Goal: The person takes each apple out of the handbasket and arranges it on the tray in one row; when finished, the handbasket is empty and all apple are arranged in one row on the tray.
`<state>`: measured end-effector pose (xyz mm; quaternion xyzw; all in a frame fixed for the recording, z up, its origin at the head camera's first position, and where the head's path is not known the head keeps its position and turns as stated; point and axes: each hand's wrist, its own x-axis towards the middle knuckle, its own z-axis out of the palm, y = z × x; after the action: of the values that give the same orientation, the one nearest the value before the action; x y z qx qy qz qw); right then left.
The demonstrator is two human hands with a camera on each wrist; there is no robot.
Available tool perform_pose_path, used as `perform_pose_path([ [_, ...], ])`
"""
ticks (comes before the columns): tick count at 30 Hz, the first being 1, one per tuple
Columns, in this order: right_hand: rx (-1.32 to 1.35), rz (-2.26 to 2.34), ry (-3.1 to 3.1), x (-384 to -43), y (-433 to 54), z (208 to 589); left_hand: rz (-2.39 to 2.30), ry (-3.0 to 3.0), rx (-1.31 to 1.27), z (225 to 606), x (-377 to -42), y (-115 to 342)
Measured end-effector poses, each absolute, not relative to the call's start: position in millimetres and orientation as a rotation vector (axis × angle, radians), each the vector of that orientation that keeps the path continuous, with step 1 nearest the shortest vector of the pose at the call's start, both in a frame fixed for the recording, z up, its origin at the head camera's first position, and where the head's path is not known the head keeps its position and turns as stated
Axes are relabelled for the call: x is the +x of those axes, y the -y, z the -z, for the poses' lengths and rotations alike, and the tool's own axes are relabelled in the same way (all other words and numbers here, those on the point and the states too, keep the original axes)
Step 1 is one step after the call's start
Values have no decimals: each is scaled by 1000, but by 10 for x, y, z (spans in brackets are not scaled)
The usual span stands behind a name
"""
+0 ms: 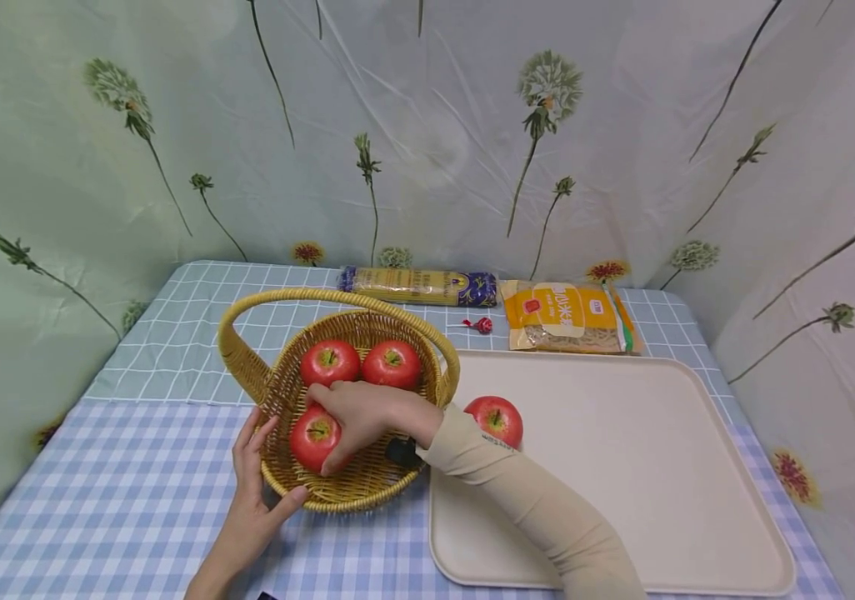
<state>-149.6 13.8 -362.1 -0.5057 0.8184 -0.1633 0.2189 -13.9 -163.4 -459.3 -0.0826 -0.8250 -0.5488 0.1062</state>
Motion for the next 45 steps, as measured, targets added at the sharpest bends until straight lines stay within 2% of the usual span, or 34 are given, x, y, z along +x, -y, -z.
perform_pose_path([
  [7, -1329, 475, -2320, -1488, -196, 3565, 1614, 2439, -237, 4573, -138, 1633],
  [30, -1265, 947, -2363, -1289, -515, 3369, 1631, 2436, -248, 4571, -137, 1621],
  [45, -1162, 1237, -2455, -1105, -829, 3405, 1636, 2419, -253, 4569, -141, 1625],
])
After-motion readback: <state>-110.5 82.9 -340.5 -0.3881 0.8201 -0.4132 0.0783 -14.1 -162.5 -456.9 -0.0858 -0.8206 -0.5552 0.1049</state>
